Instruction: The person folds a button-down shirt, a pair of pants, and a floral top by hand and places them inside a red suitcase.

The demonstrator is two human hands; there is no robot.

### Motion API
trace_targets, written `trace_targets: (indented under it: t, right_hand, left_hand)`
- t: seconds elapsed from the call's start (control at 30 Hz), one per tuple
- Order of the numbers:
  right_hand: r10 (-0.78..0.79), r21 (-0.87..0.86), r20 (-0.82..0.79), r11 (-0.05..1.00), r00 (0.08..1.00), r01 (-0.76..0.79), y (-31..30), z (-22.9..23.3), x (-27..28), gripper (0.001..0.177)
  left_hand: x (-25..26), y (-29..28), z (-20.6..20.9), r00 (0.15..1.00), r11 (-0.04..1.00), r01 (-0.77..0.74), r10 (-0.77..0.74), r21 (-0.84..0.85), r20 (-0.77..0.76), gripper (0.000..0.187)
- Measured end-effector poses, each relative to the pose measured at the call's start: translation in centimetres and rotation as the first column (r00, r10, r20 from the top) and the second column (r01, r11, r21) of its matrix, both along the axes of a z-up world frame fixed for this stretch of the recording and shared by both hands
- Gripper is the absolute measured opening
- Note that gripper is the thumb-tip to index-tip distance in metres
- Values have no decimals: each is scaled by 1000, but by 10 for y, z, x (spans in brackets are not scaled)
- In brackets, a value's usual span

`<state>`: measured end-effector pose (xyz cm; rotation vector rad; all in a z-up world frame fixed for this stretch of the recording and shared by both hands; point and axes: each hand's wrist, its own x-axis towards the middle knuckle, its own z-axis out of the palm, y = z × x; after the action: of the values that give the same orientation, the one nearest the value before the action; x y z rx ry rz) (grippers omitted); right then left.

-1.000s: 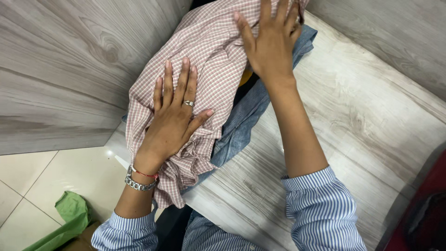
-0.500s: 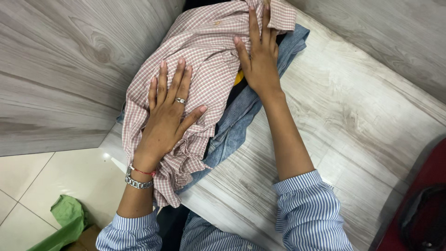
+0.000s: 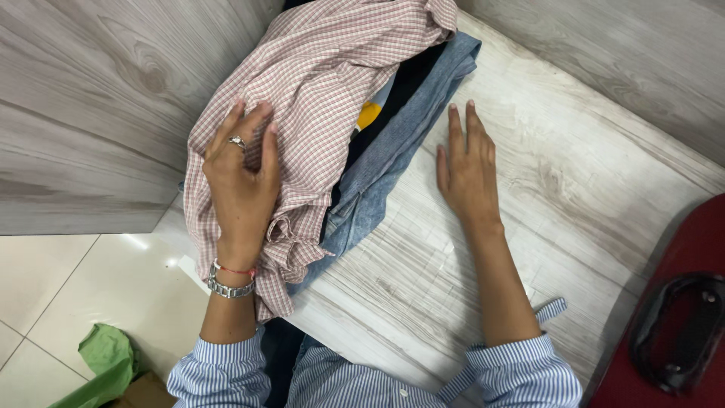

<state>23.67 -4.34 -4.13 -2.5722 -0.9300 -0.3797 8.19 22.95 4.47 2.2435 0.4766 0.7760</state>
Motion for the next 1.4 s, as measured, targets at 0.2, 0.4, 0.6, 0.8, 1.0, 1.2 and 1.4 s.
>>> trace_targets:
  t: [0.2,0.4,0.6,0.8,1.0,1.2,1.4]
  right_hand:
    - [-109,0,-65,994,992,109,-61,2,-20,52]
    - [-197,86,-271,970,942,227,-97,9,-32,47]
    - [-233,71,-245,964,941,257,-116,6,-45,50]
    - [-269,52,-242,956,932,289,-136,-5,-71,52]
    - [-257,73,-233,957,938,280,-139,-6,-78,51]
    - [-317,-8,-325,943,891,332,-164,22,-108,50]
    - [-579,-25,51,814,814,581,-195,128,-176,51]
  left_hand:
    - [-10,-73,20,980,913,180,-197,367,9,33]
    - [22,-161,-18,785,744,619,-602,253,-151,54]
    - [68,-201,-90,705,685,708,-671,173,-230,48]
    - [70,-212,-116,729,677,685,-638,270,-249,55]
    - [68,-211,-110,731,673,682,-626,286,-270,54]
    - [64,-212,-106,726,671,688,-639,278,-254,45]
    - [64,-225,-103,680,606,732,-671,311,-295,42]
